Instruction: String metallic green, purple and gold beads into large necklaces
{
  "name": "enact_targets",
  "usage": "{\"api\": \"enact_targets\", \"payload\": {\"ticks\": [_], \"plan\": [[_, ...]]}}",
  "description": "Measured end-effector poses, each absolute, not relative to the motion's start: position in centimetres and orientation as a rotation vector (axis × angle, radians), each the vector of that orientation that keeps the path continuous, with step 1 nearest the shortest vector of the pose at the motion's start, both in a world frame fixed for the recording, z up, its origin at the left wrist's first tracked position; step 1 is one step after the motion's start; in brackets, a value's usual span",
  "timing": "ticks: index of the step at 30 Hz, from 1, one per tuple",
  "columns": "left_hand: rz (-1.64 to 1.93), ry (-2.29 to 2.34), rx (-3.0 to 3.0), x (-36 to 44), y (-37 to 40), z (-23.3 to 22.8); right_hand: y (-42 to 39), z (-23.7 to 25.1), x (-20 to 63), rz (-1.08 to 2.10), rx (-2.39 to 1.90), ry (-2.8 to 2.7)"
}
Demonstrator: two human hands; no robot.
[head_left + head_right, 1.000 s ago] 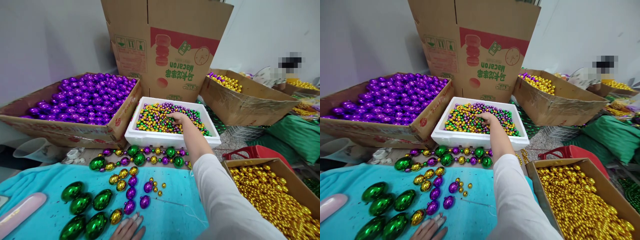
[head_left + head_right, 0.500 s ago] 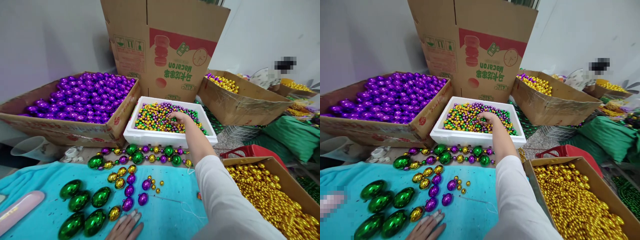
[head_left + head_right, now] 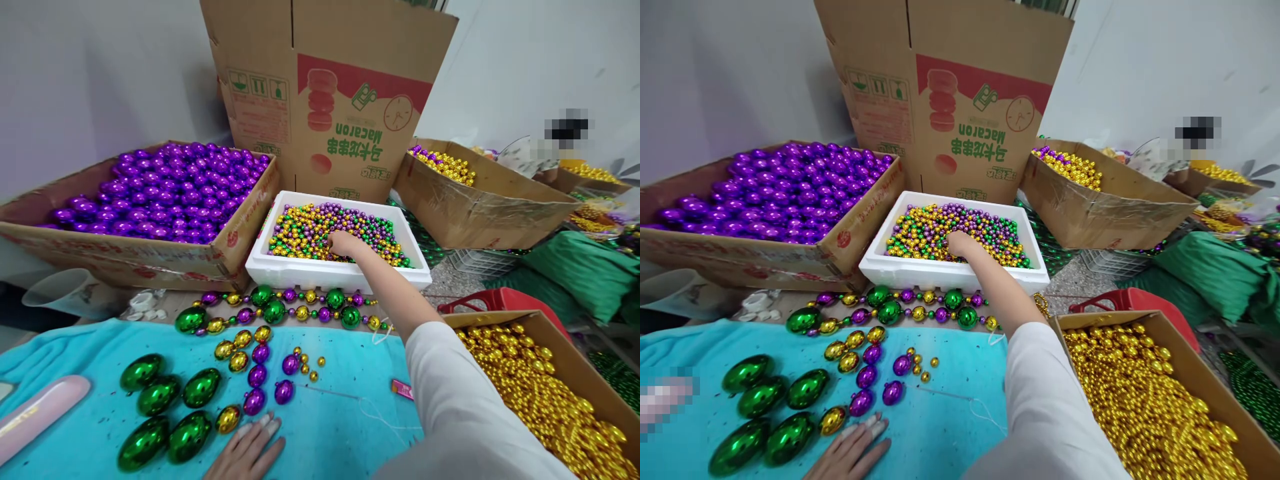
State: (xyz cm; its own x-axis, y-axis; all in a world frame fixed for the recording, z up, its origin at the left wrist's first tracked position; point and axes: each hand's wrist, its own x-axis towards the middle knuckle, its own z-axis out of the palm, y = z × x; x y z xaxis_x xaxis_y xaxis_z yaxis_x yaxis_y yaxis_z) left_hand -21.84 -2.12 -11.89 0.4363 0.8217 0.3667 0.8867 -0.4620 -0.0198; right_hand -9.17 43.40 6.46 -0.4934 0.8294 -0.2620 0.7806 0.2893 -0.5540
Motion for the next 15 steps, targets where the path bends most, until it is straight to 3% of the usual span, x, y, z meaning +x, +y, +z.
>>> {"api": "enact_targets", "payload": {"ticks": [8, 15], "plan": [[-0.531, -1.567, -2.453, -21.3, -2.4, -11.2, 41.1, 8.4, -6.7, 1.278, -1.378, -2.160], [-0.509, -1.601, -2.567, -21.8, -2.4, -11.7, 29.7, 5.7, -3.2, 2.126, -0.836, -0.905]]}}
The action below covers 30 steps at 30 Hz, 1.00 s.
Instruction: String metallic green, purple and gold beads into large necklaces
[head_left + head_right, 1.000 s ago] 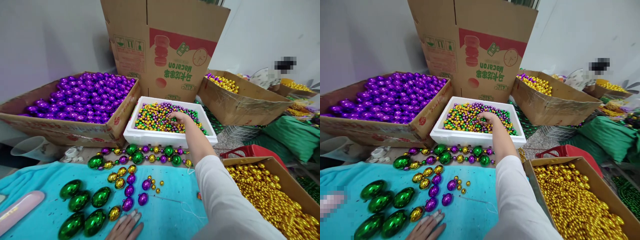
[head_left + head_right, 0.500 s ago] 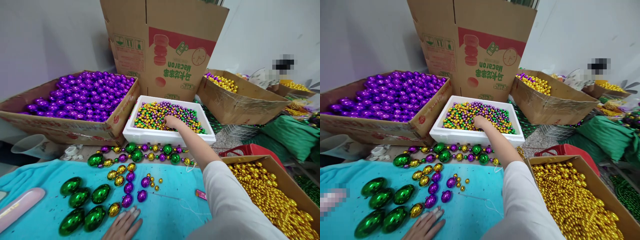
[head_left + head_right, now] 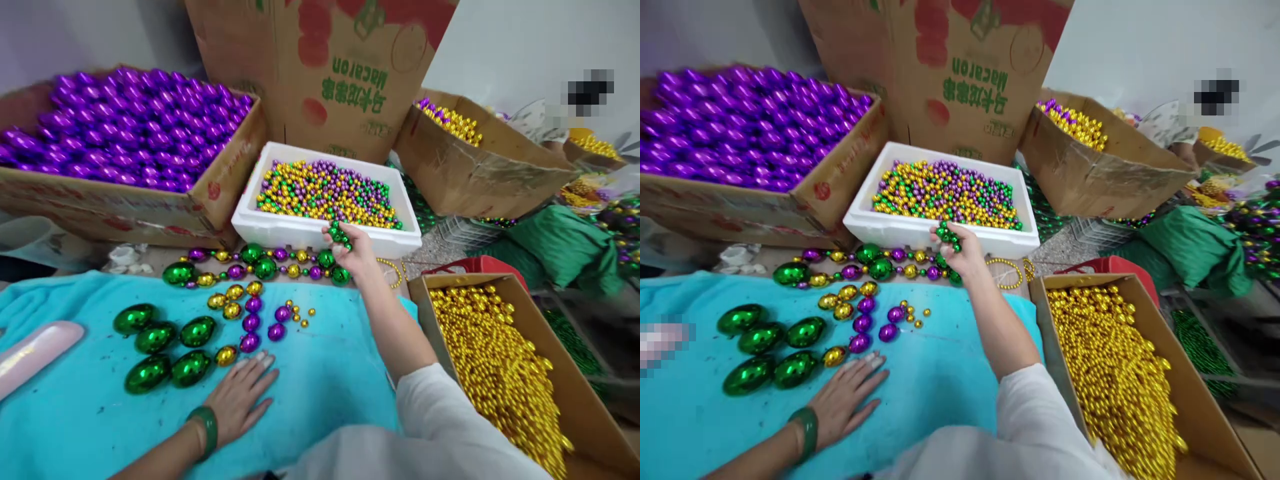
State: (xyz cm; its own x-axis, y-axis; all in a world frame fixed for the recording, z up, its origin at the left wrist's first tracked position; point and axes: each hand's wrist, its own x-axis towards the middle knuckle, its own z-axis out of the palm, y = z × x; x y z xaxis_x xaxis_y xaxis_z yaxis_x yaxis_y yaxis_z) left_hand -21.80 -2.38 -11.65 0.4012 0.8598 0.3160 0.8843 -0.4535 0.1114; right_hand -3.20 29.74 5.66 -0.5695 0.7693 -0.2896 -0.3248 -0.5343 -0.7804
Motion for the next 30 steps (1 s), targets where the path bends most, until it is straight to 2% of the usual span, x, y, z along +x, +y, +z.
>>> {"api": "enact_targets", "payload": {"ticks": [5, 10, 22, 25, 27, 30], "plan": [[-0.422, -1.646, -2.701, -22.0, -2.1, -11.0, 22.1, 0.8, -2.0, 2.229, -0.909, -0.486], [-0.354, -1.710, -2.728, -21.9, -2.2, -10.7, 19.3, -2.5, -0.7, 2.256, -0.911, -0.359], [-0.336, -1.676, -2.708, -21.8, -2.2, -10.6, 19.1, -3.5, 0.1, 2.306, -0.963, -0.475], [-0.387, -1.703, -2.705, -21.8, -2.1, -10.4, 19.2, -4.3, -0.3, 1.978, -1.292, -0.861], [-0.394, -1.675, -2.719, -21.8, -2.1, -10.3, 19.0, -5.1, -0.8, 1.513, -1.472, -1.290], [-0.382, -1.627, -2.694, -22.0, -2.2, -10.4, 18.1, -6.3, -1.7, 0.836, -1.481, -1.937]]}}
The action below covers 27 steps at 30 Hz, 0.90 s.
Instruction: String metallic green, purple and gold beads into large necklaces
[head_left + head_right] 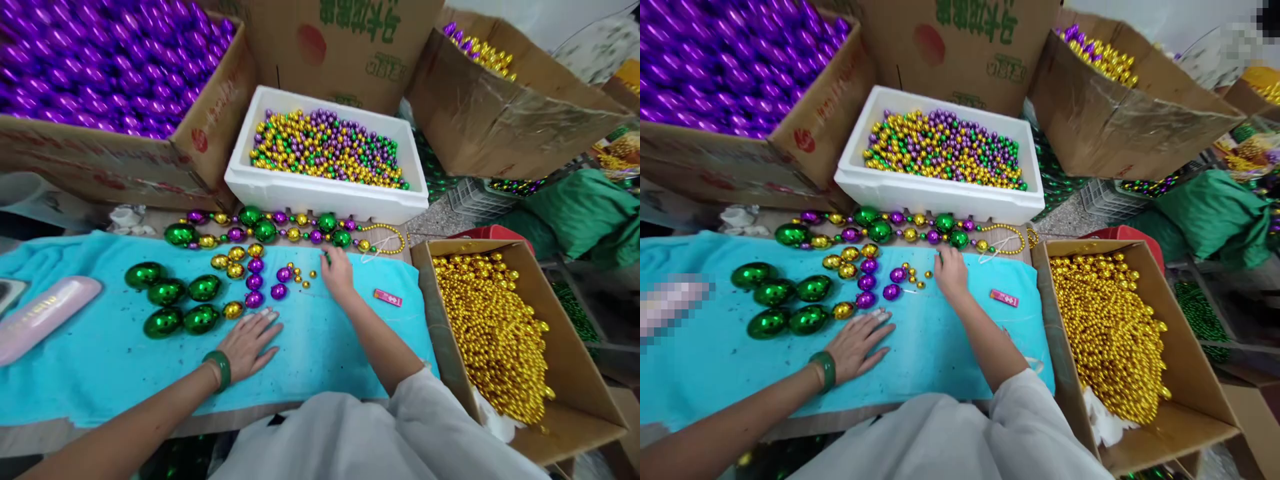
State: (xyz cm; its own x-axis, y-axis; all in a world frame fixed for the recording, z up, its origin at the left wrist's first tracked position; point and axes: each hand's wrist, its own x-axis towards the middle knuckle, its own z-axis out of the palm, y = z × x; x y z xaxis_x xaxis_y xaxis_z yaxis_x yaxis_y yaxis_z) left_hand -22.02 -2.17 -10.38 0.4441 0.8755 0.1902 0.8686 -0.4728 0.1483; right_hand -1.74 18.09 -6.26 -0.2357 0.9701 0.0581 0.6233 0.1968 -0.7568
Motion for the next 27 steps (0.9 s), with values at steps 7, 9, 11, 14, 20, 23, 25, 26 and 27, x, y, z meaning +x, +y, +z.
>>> {"api": "enact_targets", "payload": {"ticks": [7, 9, 11, 14, 20, 23, 25, 26, 27], "plan": [[0.441, 1.662, 2.707, -21.9, -2.5, -11.2, 16.6, -8.9, -3.1, 0.353, -1.448, -2.272], [0.436, 1.714, 2.689, -21.6, -2.7, -11.3, 16.5, -9.2, -3.0, 0.338, -1.424, -2.251], [0.435, 1.741, 2.690, -21.5, -2.8, -11.3, 16.5, -8.8, -2.7, 0.328, -1.367, -2.231], [0.462, 1.749, 2.713, -21.4, -2.8, -11.2, 17.9, -6.2, -2.4, 0.320, -1.187, -2.178], [0.496, 1.744, 2.759, -21.5, -2.6, -11.2, 30.5, 4.0, -4.1, 0.253, -1.102, -2.128], [0.500, 1.742, 2.793, -21.6, -2.5, -11.5, 38.1, 6.6, -6.8, 0.294, -1.366, -2.476], [0.483, 1.728, 2.820, -21.7, -2.4, -11.7, 41.7, 6.8, -8.8, 0.356, -1.391, -2.613], [0.465, 1.720, 2.832, -21.7, -2.4, -11.8, 43.0, 6.5, -9.7, 0.379, -1.396, -2.666], [0.446, 1.715, 2.842, -21.7, -2.3, -11.9, 43.8, 6.2, -10.5, 0.392, -1.394, -2.701]]}}
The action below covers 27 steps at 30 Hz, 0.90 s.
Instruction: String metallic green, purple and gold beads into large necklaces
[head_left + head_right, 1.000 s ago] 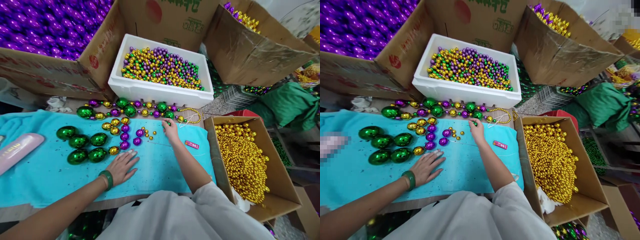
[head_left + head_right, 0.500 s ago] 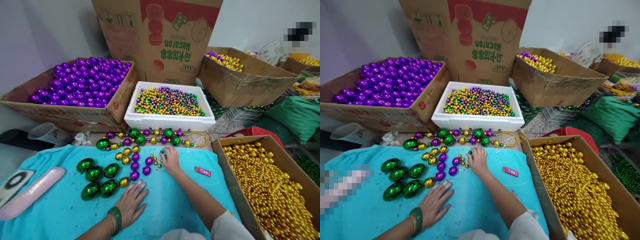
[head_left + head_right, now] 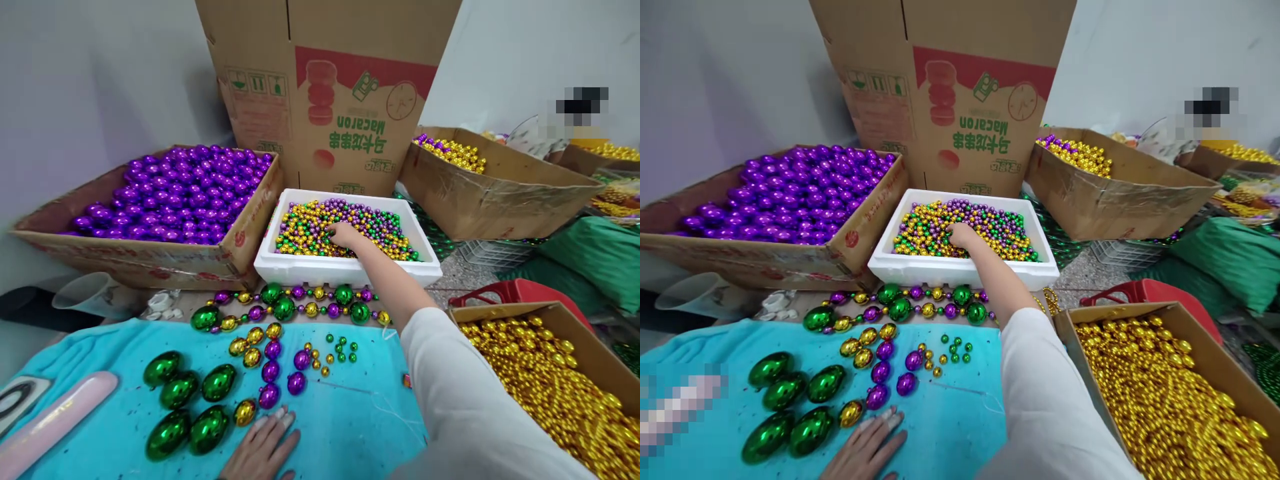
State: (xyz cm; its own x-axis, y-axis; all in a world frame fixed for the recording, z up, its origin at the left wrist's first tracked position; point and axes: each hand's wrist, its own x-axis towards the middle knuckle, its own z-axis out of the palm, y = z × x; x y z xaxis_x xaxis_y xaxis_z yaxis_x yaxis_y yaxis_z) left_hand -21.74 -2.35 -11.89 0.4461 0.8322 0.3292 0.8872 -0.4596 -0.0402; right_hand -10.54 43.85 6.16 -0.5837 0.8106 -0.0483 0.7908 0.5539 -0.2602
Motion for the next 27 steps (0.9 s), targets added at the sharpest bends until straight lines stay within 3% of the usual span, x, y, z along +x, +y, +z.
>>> {"api": "enact_targets", "payload": {"ticks": [6, 18, 27], "plan": [[-0.333, -1.503, -2.487, -21.8, -2.2, -12.0, 45.5, 4.7, -12.2, 0.388, -1.453, -2.790], [-0.385, -1.513, -2.492, -21.7, -2.1, -11.8, 45.7, 6.3, -12.3, 0.401, -1.573, -2.766], [-0.409, -1.519, -2.489, -21.6, -2.1, -11.9, 44.5, 6.8, -16.2, 0.493, -1.250, -2.858]]}}
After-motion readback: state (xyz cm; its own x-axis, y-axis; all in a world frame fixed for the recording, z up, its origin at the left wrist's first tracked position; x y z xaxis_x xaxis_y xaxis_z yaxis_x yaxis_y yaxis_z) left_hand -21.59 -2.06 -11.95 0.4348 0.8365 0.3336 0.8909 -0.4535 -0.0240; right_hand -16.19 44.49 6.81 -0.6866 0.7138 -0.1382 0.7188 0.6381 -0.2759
